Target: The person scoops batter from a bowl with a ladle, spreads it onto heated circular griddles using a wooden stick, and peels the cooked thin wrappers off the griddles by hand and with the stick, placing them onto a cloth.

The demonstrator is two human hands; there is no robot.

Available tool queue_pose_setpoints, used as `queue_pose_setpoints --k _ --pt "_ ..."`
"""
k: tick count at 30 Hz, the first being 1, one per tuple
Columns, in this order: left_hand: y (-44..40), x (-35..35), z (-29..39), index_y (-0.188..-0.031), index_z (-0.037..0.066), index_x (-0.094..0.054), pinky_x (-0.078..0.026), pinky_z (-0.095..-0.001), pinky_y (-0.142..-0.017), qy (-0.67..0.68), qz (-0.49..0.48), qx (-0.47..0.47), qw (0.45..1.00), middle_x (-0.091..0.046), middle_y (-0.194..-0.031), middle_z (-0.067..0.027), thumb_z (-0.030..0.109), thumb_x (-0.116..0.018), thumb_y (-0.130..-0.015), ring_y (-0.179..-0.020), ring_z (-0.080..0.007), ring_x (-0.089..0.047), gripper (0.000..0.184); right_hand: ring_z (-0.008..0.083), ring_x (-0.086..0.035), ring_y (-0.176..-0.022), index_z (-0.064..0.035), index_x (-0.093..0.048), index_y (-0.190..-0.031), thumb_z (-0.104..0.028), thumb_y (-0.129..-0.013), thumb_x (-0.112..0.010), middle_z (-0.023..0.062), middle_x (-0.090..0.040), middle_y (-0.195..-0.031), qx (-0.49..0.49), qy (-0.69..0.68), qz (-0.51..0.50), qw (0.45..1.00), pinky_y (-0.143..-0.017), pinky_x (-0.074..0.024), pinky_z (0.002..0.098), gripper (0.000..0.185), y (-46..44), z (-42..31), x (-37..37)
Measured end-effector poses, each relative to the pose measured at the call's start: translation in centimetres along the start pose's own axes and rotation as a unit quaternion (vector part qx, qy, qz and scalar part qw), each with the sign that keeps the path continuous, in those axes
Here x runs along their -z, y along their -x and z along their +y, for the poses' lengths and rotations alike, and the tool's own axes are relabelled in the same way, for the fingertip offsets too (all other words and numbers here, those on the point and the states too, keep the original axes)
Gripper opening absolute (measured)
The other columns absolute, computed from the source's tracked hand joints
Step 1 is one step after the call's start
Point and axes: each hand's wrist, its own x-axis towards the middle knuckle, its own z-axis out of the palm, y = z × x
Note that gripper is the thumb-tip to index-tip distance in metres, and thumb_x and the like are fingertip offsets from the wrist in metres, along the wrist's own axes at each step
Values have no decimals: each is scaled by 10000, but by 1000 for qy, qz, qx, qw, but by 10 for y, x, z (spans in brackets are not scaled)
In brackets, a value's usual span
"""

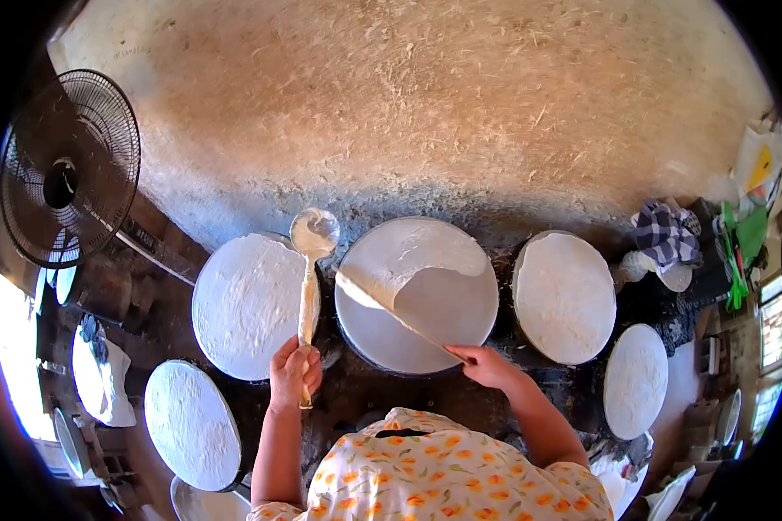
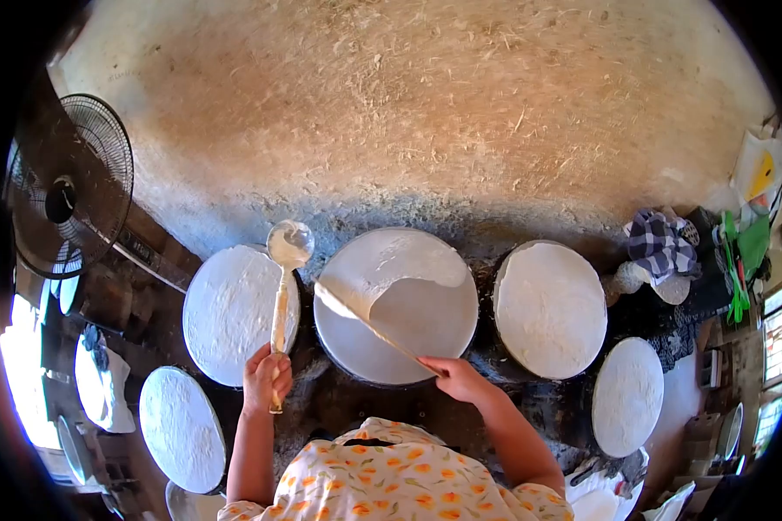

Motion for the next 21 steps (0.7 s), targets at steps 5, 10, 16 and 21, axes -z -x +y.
queue_pose_setpoints --k 5,10,16,21 --pt "7 -2 -7 -916 11 -482 -346 -222 -335 6 19 -11 1000 -499 -714 -51 82 -438 -913 -421 -73 -396 84 100 -562 -749 -147 -559 -1275 54 -758 -532 83 -669 -1088 -10 -14 5 1000 -693 -455 239 555 17 34 14" --pt "15 -15 -12 -907 7 -488 -347 -222 -334 1 17 -14 1000 -492 -711 -47 86 -442 -919 -421 -74 -402 92 100 -537 -738 -156 -572 -1263 69 -754 -534 83 -670 -1043 -3 18 80 997 -695 -446 233 558 -45 24 15" --pt "37 -19 -6 -866 19 -491 -339 -217 -330 -32 48 -12 998 -476 -648 -30 79 -438 -918 -401 -70 -391 96 112 -524 -703 -162 -594 -1241 71 -749 -528 60 -647 -898 -34 23 -81 996 -684 -440 237 548 10 14 65" --pt "42 -28 -14 -853 23 -489 -332 -215 -327 -35 65 -19 997 -472 -631 -25 79 -441 -916 -394 -69 -386 97 105 -575 -769 -153 -617 -1207 67 -749 -521 113 -682 -1026 -2 43 22 999 -728 -450 236 517 -6 42 58"
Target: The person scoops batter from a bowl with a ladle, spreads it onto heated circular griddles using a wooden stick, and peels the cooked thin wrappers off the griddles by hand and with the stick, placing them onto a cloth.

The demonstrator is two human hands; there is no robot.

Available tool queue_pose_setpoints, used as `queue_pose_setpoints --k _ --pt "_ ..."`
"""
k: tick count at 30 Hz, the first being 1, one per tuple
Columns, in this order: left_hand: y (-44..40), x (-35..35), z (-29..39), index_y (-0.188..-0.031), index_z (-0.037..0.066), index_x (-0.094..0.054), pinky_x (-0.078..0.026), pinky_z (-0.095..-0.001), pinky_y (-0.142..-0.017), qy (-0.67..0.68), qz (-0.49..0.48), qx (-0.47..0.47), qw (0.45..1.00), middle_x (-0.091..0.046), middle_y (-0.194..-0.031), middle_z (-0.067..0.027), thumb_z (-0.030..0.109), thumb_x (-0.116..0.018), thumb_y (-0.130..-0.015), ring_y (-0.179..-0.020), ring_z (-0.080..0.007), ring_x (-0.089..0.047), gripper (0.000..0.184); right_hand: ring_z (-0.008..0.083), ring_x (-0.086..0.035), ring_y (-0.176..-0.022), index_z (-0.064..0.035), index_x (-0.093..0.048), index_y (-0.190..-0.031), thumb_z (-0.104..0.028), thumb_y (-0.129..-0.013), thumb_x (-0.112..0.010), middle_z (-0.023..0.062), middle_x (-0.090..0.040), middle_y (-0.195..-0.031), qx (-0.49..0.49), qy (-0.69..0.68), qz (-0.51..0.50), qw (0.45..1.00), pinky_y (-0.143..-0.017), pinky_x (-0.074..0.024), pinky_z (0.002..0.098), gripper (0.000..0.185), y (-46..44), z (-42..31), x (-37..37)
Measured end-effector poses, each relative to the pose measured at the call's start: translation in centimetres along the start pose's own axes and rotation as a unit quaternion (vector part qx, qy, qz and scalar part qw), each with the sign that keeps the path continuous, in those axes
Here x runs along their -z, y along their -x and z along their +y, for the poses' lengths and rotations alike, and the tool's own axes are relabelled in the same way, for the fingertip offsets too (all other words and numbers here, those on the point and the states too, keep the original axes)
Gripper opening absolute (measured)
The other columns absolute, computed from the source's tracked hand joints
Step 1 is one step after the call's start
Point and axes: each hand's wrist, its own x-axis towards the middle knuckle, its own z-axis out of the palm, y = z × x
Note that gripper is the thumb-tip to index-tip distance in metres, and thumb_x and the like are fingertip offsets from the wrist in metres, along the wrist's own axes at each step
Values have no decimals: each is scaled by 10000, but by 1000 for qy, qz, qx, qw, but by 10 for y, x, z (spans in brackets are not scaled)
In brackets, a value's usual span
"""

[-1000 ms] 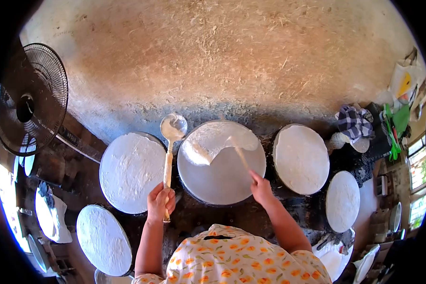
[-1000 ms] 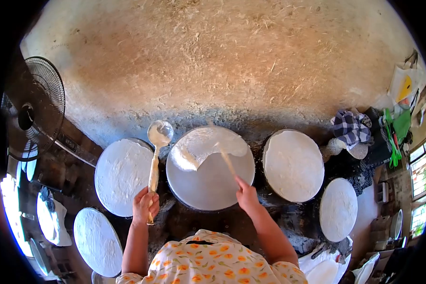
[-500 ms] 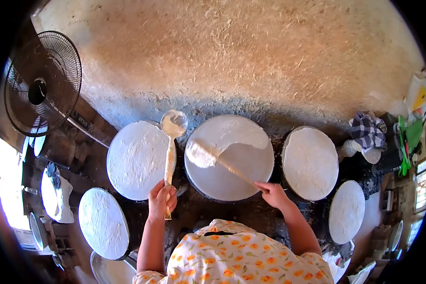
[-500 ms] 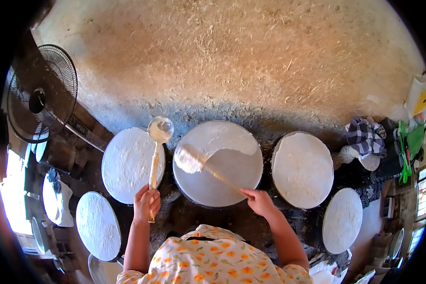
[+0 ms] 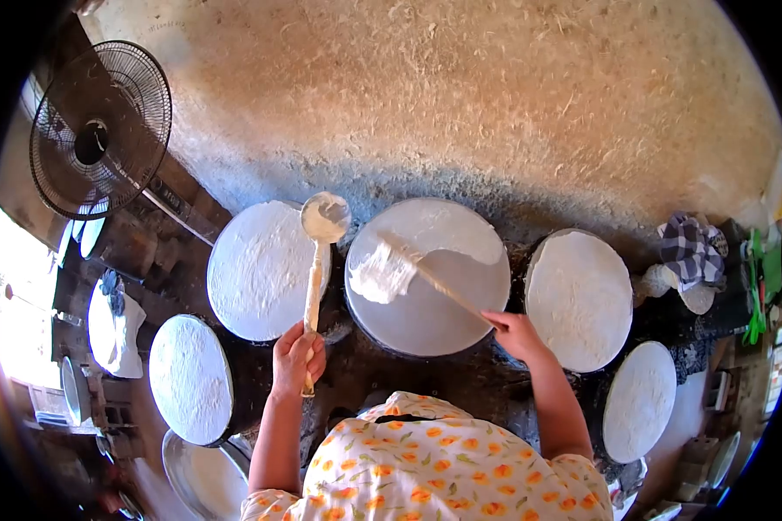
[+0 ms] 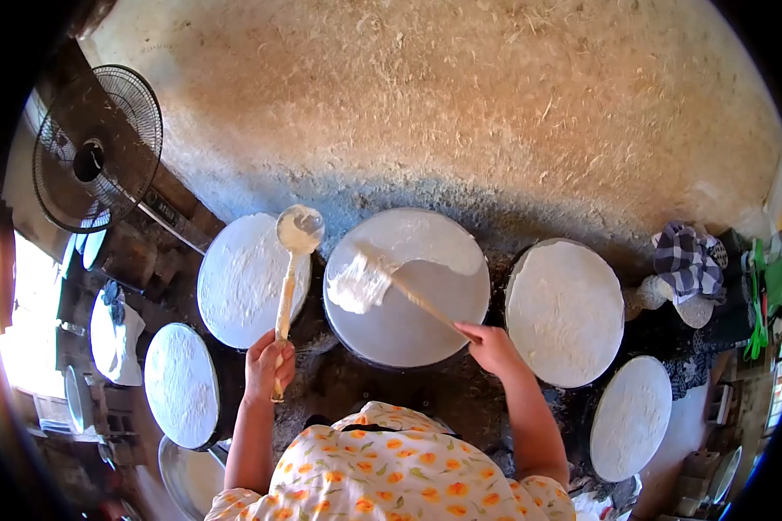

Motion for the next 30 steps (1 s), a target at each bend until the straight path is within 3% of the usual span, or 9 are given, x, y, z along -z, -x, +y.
queue_pose_setpoints --k 4,6,11,15,17,21,24,27,30 --pt "6 -13 -1 -858 21 -490 -331 -212 -328 36 12 1 999 -479 -646 -26 76 -444 -916 -396 -67 -385 92 186 -632 -790 -195 -604 -1218 31 -752 -519 178 -649 -1052 68 -35 3 997 -721 -469 287 525 -21 -12 -9" --pt "12 -8 -3 -862 20 -490 -331 -211 -328 21 10 -6 1000 -480 -655 -27 73 -446 -913 -398 -66 -385 85 186 -644 -836 -190 -604 -1220 37 -752 -507 174 -648 -1065 -53 67 -162 983 -756 -472 283 528 -3 -34 16" --pt "26 -11 -7 -858 25 -490 -336 -212 -329 9 7 -26 1000 -475 -664 -27 79 -455 -904 -403 -64 -386 79 173 -649 -915 -140 -608 -1211 72 -763 -484 131 -656 -1106 34 -11 -24 999 -811 -463 253 511 8 24 17" --pt "28 -25 -13 -859 33 -491 -339 -213 -331 19 14 -18 1000 -481 -668 -32 77 -448 -904 -412 -65 -393 76 153 -640 -874 -133 -620 -1196 44 -765 -523 140 -674 -1046 20 -47 47 998 -787 -470 261 476 -17 -6 -3" --pt "34 -25 -16 -899 27 -501 -328 -206 -324 33 29 -15 999 -489 -676 -40 72 -459 -900 -407 -64 -387 61 141 -628 -819 -139 -613 -1207 48 -760 -523 149 -679 -1016 53 7 -98 994 -771 -476 270 493 -12 -10 0" --pt "49 -23 -17 -851 35 -490 -341 -213 -333 30 42 -21 998 -500 -680 -44 70 -439 -899 -412 -65 -392 79 124 -608 -809 -135 -603 -1220 50 -759 -518 146 -681 -1017 22 50 -189 980 -764 -474 269 504 30 18 44" --pt "58 -27 -22 -864 33 -491 -340 -213 -333 13 44 -16 999 -497 -679 -41 72 -441 -901 -411 -65 -391 73 177 -644 -886 -134 -603 -1214 40 -759 -509 144 -669 -1066 20 -43 -93 995 -792 -468 262 496 35 54 31" --pt "56 -32 -27 -941 1 -511 -328 -206 -329 25 48 3 999 -469 -662 -20 56 -448 -894 -407 -60 -382 95 206 -651 -923 -95 -602 -1205 53 -761 -502 187 -662 -1048 21 -102 107 989 -813 -473 265 479 9 35 -7" --pt "52 -16 -18 -1115 -59 -500 -318 -198 -322 195 -74 57 976 -442 -669 -14 70 -433 -910 -404 -49 -373 252 183 -648 -885 -120 -605 -1208 26 -779 -502 153 -672 -1040 88 -80 9 993 -792 -472 260 465 21 54 -27"
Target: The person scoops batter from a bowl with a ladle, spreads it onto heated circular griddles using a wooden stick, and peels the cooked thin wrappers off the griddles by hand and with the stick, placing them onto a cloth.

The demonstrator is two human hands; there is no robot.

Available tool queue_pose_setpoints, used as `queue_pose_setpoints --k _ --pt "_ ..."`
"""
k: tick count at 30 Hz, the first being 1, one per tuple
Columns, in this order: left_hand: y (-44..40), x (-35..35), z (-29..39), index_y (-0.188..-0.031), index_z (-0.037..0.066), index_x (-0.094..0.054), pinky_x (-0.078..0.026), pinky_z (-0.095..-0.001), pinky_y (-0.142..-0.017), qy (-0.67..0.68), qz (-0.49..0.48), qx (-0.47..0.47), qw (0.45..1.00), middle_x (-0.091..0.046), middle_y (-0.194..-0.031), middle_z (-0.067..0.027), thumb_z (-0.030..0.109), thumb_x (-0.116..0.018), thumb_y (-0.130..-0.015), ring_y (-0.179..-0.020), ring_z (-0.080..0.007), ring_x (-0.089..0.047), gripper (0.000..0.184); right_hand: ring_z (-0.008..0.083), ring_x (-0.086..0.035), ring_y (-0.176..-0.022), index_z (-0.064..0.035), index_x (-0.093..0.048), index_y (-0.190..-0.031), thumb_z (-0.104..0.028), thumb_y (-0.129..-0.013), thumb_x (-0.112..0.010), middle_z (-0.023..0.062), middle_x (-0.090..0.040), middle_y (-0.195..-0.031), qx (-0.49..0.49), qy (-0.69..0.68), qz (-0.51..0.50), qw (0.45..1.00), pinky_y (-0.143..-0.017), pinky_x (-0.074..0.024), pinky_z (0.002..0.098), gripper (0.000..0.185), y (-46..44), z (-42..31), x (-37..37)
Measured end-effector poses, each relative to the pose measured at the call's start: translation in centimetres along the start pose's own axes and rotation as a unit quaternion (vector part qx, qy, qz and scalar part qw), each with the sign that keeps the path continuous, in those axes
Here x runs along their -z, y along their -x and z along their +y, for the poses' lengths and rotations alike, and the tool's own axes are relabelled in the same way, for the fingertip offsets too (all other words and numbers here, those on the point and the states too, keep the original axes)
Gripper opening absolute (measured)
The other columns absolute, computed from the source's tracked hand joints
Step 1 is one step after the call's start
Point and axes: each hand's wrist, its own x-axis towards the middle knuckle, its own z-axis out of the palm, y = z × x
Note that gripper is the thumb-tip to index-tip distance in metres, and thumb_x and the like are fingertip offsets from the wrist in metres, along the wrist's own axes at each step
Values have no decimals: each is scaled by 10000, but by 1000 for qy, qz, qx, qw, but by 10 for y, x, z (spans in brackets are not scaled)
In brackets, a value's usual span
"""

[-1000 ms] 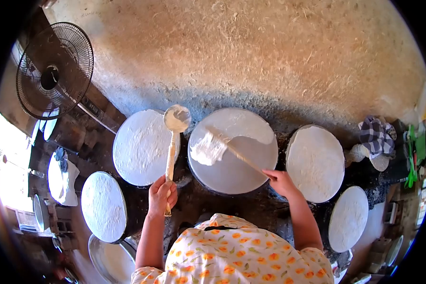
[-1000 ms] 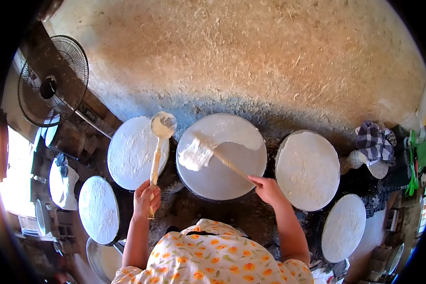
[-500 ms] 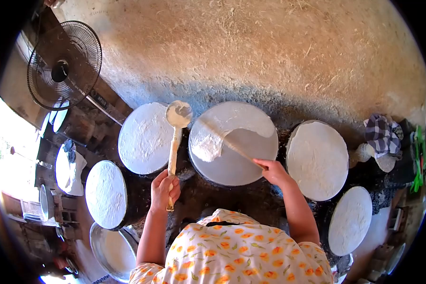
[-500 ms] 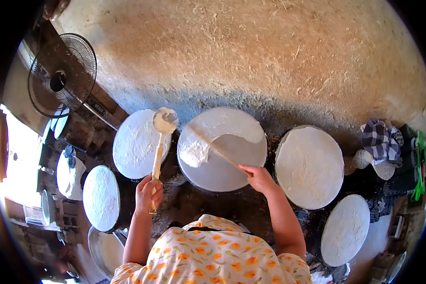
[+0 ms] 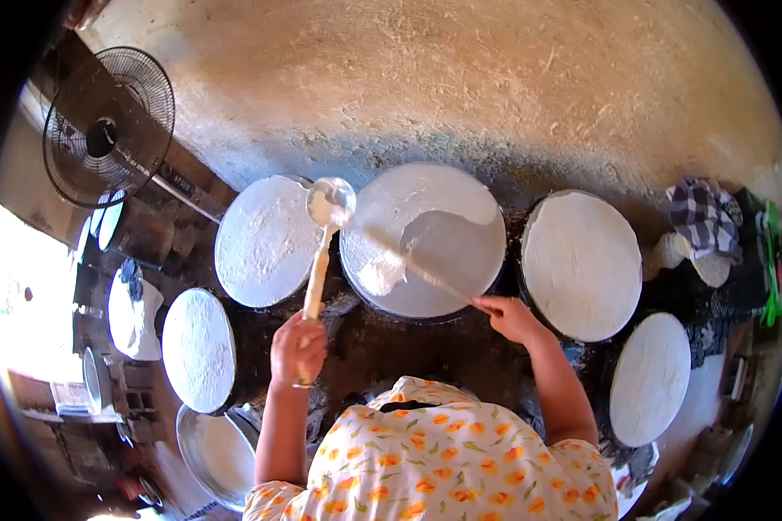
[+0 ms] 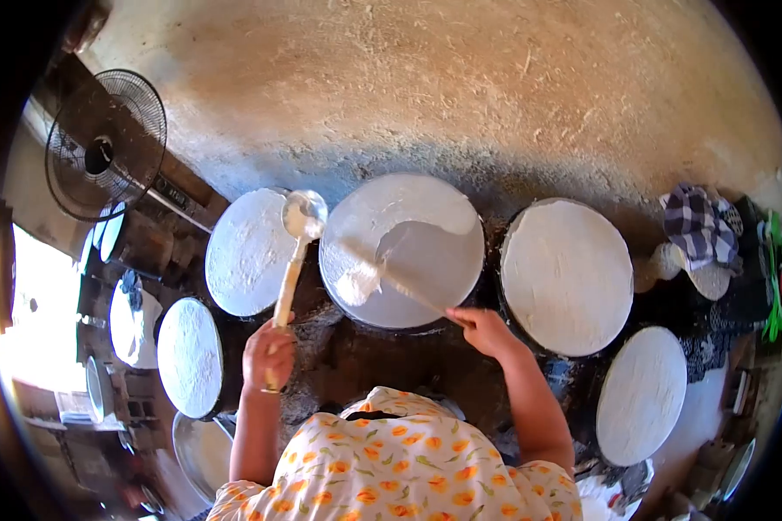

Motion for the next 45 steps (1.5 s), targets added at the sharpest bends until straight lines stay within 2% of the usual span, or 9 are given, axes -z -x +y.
queue_pose_setpoints --k 1,3,4,9,12,20,28,41,45 --pt "3 7 6 -1256 -97 -418 -312 -193 -313 185 -34 43 981 -418 -669 -9 99 -408 -934 -392 -40 -363 378 183 -648 -885 -120 -605 -1208 26 -779 -502 153 -672 -1040 -6 1 9 1000 -792 -472 260 465 17 -19 9" --pt "8 13 15 -1274 -97 -397 -320 -193 -305 203 -103 4 974 -423 -680 -13 132 -395 -951 -380 -40 -362 396 145 -628 -803 -123 -618 -1193 13 -779 -514 125 -687 -997 -193 86 -127 969 -756 -469 240 448 60 -71 33" --pt "11 14 19 -1270 -97 -401 -323 -191 -305 184 -122 -24 975 -422 -678 -14 127 -394 -950 -378 -42 -364 391 112 -592 -721 -144 -625 -1191 -1 -774 -527 116 -693 -944 -91 57 -85 991 -708 -467 239 451 88 -33 29" --pt "18 38 39 -1254 -73 -434 -322 -187 -307 40 -91 -31 995 -425 -682 -18 116 -420 -935 -374 -40 -336 372 128 -600 -735 -156 -616 -1208 -3 -731 -550 125 -683 -970 -86 -25 65 994 -695 -473 261 505 122 -54 -64" --pt "24 47 41 -1235 -52 -468 -321 -187 -315 -47 -52 -18 997 -432 -680 -21 111 -439 -926 -385 -42 -329 350 301 -616 -724 -186 -619 -1190 7 -719 -559 140 -626 -834 78 79 199 974 -657 -508 352 512 87 -70 -150" --pt "47 83 58 -1175 -12 -506 -326 -192 -328 -127 -54 -19 990 -466 -693 -35 87 -424 -929 -406 -56 -359 278 329 -592 -614 -384 -455 -1321 -63 -818 -546 132 -509 -755 -175 434 173 867 -529 -498 451 604 174 -66 -178" --pt "52 87 58 -872 16 -471 -342 -209 -322 -162 -62 -14 985 -467 -685 -39 90 -435 -926 -405 -62 -379 98 324 -603 -644 -389 -380 -1372 -65 -832 -535 151 -515 -808 -117 384 140 905 -557 -503 438 648 116 -99 -238" --pt "36 73 53 -865 23 -471 -335 -210 -320 -186 -59 4 981 -467 -671 -30 85 -419 -920 -396 -58 -365 98 365 -602 -670 -379 -382 -1375 -53 -796 -572 177 -535 -798 -254 380 203 866 -605 -501 455 692 158 -52 -183" --pt "26 69 47 -1056 -6 -503 -324 -205 -321 -182 -71 -2 981 -480 -685 -33 84 -421 -917 -393 -57 -358 185 382 -597 -691 -295 -444 -1354 -51 -783 -567 192 -558 -775 -102 248 302 915 -640 -502 467 632 141 -39 -173"
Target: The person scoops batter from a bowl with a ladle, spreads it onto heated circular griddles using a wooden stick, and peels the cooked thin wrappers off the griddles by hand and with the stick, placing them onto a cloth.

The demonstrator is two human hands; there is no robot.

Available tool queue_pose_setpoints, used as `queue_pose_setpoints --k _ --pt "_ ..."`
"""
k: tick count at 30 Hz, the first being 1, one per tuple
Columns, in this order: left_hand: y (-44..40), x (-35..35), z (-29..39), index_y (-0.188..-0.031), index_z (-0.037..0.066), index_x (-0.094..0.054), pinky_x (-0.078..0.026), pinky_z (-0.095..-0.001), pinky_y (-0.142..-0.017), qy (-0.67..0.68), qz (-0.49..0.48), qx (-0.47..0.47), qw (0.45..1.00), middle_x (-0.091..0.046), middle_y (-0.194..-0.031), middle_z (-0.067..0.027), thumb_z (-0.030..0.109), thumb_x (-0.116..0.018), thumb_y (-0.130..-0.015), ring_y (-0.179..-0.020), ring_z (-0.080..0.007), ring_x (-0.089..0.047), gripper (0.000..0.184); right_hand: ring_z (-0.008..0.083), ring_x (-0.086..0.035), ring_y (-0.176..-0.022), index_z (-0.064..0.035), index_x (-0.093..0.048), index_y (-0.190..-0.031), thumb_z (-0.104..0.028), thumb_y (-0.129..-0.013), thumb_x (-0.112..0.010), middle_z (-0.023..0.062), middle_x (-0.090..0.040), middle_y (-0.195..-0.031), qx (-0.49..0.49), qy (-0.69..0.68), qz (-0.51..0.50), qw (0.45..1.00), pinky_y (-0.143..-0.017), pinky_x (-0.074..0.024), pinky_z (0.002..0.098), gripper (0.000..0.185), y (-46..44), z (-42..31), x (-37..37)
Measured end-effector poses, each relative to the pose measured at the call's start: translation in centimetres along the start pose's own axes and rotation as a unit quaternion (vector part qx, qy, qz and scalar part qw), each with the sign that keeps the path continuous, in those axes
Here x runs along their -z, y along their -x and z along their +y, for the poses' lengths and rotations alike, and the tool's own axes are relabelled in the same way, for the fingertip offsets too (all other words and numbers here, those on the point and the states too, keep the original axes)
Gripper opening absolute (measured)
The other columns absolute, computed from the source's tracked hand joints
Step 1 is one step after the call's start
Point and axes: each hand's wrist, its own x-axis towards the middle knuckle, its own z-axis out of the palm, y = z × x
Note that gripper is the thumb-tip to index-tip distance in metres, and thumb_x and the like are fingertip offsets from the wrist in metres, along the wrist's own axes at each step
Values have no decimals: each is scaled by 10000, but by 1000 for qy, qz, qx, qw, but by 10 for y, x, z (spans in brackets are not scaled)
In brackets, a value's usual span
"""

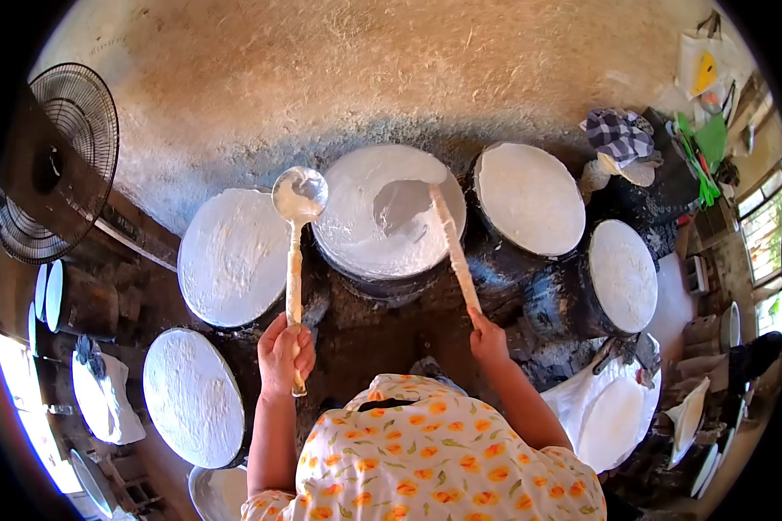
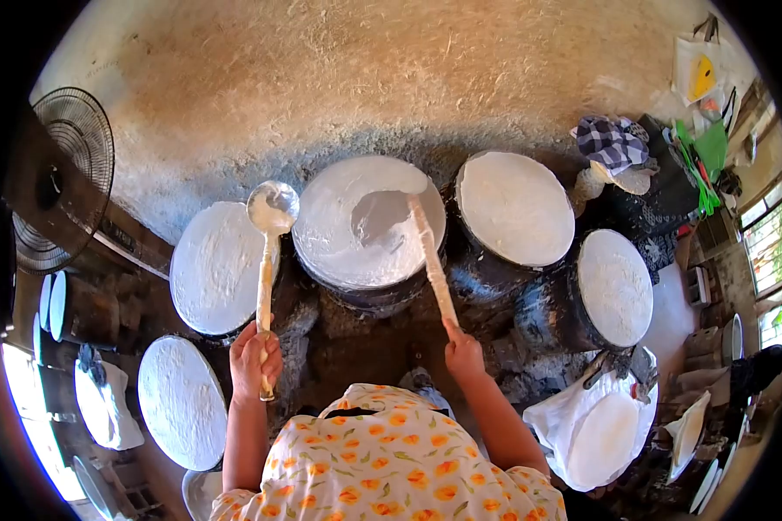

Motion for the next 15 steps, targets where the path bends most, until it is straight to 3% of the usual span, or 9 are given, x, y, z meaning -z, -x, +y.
queue_pose_setpoints --k 1,3,5,6,8,11,15 --pt "-2 -1 0 -1177 -20 -503 -314 -200 -322 -1 -2 -2 1000 -491 -696 -35 87 -420 -916 -391 -57 -353 294 387 -599 -702 -266 -472 -1339 -51 -781 -562 194 -562 -769 65 -93 26 993 -651 -503 471 604 -2 -3 0" --pt "-3 -6 1 -1176 -20 -504 -313 -200 -320 -1 2 -5 1000 -492 -697 -35 87 -418 -918 -391 -57 -353 293 386 -610 -719 -302 -518 -1295 -56 -784 -560 188 -554 -756 55 -109 -17 992 -656 -511 460 569 18 -8 14" --pt "-5 -10 1 -1176 -20 -505 -312 -201 -318 0 8 -6 1000 -492 -697 -34 87 -416 -920 -390 -56 -352 291 385 -600 -698 -269 -574 -1234 -83 -788 -579 194 -550 -691 16 52 -152 987 -641 -501 439 484 36 3 32" --pt "-6 -11 0 -1173 -20 -507 -312 -200 -317 1 8 -7 1000 -491 -697 -34 88 -416 -922 -390 -56 -352 289 385 -600 -698 -269 -574 -1234 -83 -788 -579 194 -550 -691 17 50 -153 987 -641 -501 439 484 34 5 41" --pt "-9 -14 -1 -1171 -21 -508 -312 -200 -315 2 10 -7 1000 -490 -697 -33 88 -415 -923 -389 -55 -351 286 384 -600 -685 -303 -573 -1225 -74 -789 -575 180 -527 -660 -17 140 -138 980 -630 -497 449 492 26 10 54" --pt "-15 -24 -3 -1168 -20 -512 -313 -197 -313 -7 8 -7 1000 -485 -692 -32 88 -418 -924 -388 -56 -351 283 367 -586 -647 -351 -528 -1267 -60 -800 -554 176 -537 -704 -11 137 -59 989 -612 -494 457 551 -22 40 30" --pt "-23 -44 -1 -1082 -8 -513 -332 -206 -316 0 7 0 1000 -477 -688 -38 79 -427 -918 -398 -58 -365 204 371 -578 -637 -311 -527 -1278 -43 -794 -546 180 -535 -706 7 41 -1 999 -609 -488 459 553 -79 40 15"
